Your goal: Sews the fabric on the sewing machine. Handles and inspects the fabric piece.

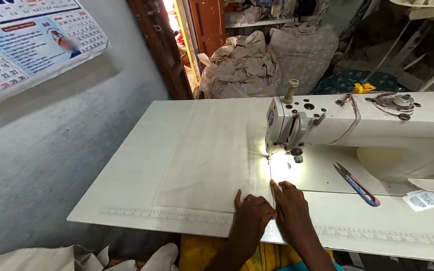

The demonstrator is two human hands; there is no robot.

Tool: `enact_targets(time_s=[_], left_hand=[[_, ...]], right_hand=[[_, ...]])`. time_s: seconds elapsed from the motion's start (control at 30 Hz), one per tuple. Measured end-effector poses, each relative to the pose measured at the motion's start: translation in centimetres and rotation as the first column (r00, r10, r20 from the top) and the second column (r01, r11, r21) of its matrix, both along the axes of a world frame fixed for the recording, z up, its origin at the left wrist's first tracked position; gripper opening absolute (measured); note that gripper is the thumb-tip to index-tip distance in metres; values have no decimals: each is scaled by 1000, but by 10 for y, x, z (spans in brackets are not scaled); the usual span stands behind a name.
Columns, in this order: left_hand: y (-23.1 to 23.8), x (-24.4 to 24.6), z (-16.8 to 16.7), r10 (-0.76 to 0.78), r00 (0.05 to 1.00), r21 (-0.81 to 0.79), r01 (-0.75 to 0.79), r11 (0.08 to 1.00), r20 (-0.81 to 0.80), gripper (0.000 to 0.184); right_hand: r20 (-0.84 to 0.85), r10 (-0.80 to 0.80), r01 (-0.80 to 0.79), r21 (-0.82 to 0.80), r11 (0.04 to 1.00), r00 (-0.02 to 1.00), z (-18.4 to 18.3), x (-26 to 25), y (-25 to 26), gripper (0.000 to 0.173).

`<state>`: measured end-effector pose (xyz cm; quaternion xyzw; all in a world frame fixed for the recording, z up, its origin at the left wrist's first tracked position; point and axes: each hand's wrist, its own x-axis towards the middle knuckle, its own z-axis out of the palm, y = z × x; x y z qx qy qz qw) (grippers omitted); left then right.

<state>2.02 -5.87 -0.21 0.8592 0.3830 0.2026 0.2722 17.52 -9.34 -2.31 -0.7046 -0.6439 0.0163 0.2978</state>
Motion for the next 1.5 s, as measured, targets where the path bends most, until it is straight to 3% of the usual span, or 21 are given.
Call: enact_targets(time_s=[0.1,0.23,0.37,0.57,0.7,0.83,0.93,1.03,1.1,1.3,1.37,1.5], left_hand=[[18,7,1,19,999,-16,-20,1000,-47,23],[43,17,2,55,996,-30,-58,998,-75,21],[63,24,8,49,997,1,-49,999,-58,18],[91,32,14,50,997,115,-56,992,57,11],[101,33,17,45,989,205,-73,976,139,8],[104,26,25,14,985,222,-52,974,171,8],[113,24,13,2,984,216,-41,976,178,9],[127,25,-3,3,984,206,-41,978,180,11],[132,26,-6,2,985,202,-38,979,175,13],[118,28,1,41,985,255,-83,963,168,17],[90,25,15,61,996,270,-76,960,63,25],[25,5,-10,86,966,266,-18,964,-245,51]], right_hand=[[2,11,-11,43,999,1000,0,5,14,43],[-13,40,-39,80,996,999,7,13,12,24],[-11,15,-14,71,997,1000,4,7,3,28],[40,15,-22,183,983,999,10,9,38,21],[61,37,-47,167,985,997,10,12,50,29],[28,119,-122,145,982,992,7,41,24,31],[-28,-72,76,174,982,997,25,103,-22,31],[-84,-371,379,118,918,925,60,169,-61,39],[-80,-465,472,109,875,881,62,200,-73,38],[-58,-485,487,175,856,873,31,208,-75,37],[-36,-486,486,154,861,873,20,205,-77,36],[-61,-502,503,194,842,863,18,198,-78,44]])
